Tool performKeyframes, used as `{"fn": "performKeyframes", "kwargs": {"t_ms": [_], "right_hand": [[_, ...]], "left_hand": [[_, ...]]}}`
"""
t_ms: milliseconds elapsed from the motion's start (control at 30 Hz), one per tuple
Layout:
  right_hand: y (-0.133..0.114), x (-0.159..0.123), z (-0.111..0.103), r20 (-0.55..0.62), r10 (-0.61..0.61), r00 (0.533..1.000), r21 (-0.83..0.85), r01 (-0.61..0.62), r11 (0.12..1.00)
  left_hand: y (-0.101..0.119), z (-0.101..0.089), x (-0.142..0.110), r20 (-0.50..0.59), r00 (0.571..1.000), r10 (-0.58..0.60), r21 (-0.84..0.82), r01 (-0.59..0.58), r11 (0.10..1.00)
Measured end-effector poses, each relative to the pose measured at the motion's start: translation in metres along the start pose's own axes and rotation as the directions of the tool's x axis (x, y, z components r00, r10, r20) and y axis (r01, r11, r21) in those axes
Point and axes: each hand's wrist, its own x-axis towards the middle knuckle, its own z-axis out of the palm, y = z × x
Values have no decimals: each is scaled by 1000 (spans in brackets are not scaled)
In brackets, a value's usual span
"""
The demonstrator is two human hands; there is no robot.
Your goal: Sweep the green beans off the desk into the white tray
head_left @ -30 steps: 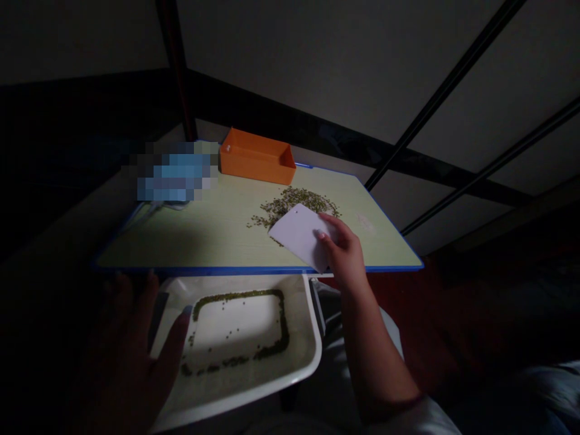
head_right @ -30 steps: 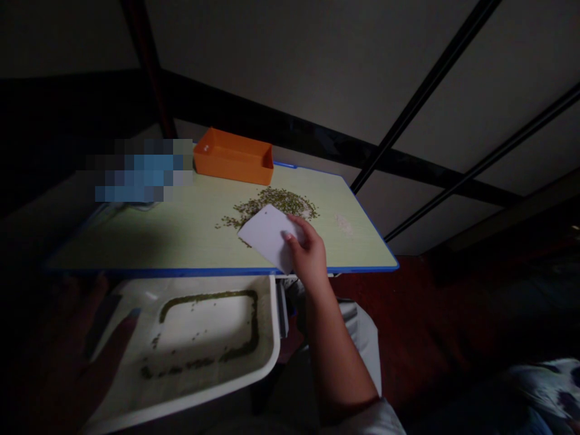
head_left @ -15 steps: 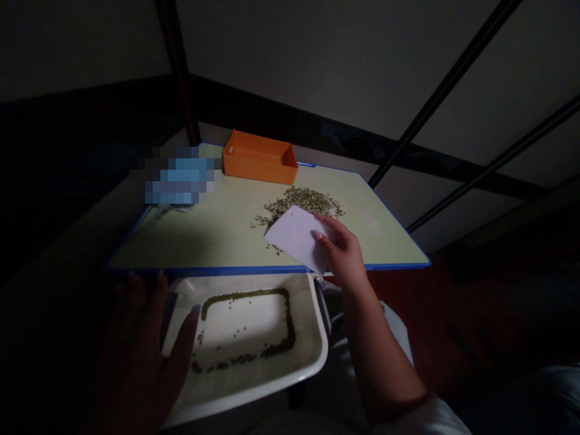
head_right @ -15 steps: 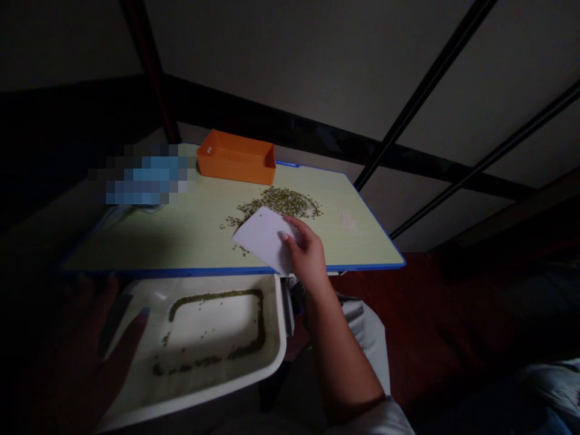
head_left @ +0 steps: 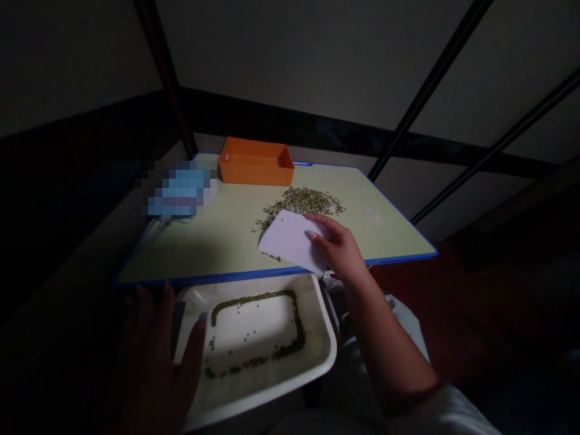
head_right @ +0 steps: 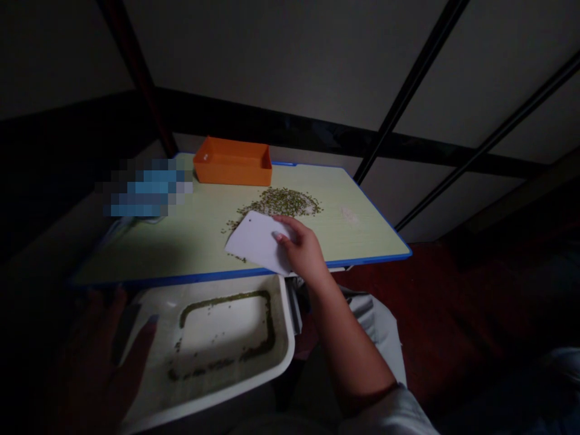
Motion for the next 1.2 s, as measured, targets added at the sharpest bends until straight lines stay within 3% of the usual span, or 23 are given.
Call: {"fn": "performKeyframes", "kwargs": {"t_ms": [200,433,633,900,1033,1100,1200], "right_hand": [[-2,0,1,-1,-12,1000,15,12,1000],[-4,3,-2,88,58,994,47,-62,997],[-3,2,-4,110,48,993,58,-55,997],[-3,0,-7,187,98,977,62,-111,992],[-6,-2,-10,238,107,965,80,-129,988],[-5,-4,-10,225,96,970,111,-123,986],[0,-4,-9,79,67,995,191,-81,978]], "left_hand": [[2,-3,0,2,1000,-6,9,6,1000],[4,-3,2,6,1000,-21,-3,21,1000],[8,-6,2,18,999,-37,-15,37,999],[4,-1,1,-20,999,33,-32,-34,999],[10,-5,4,23,1000,-7,-51,9,999],[12,-6,5,22,1000,-19,-64,20,998],[13,-6,5,18,1000,-13,-76,14,997]]}}
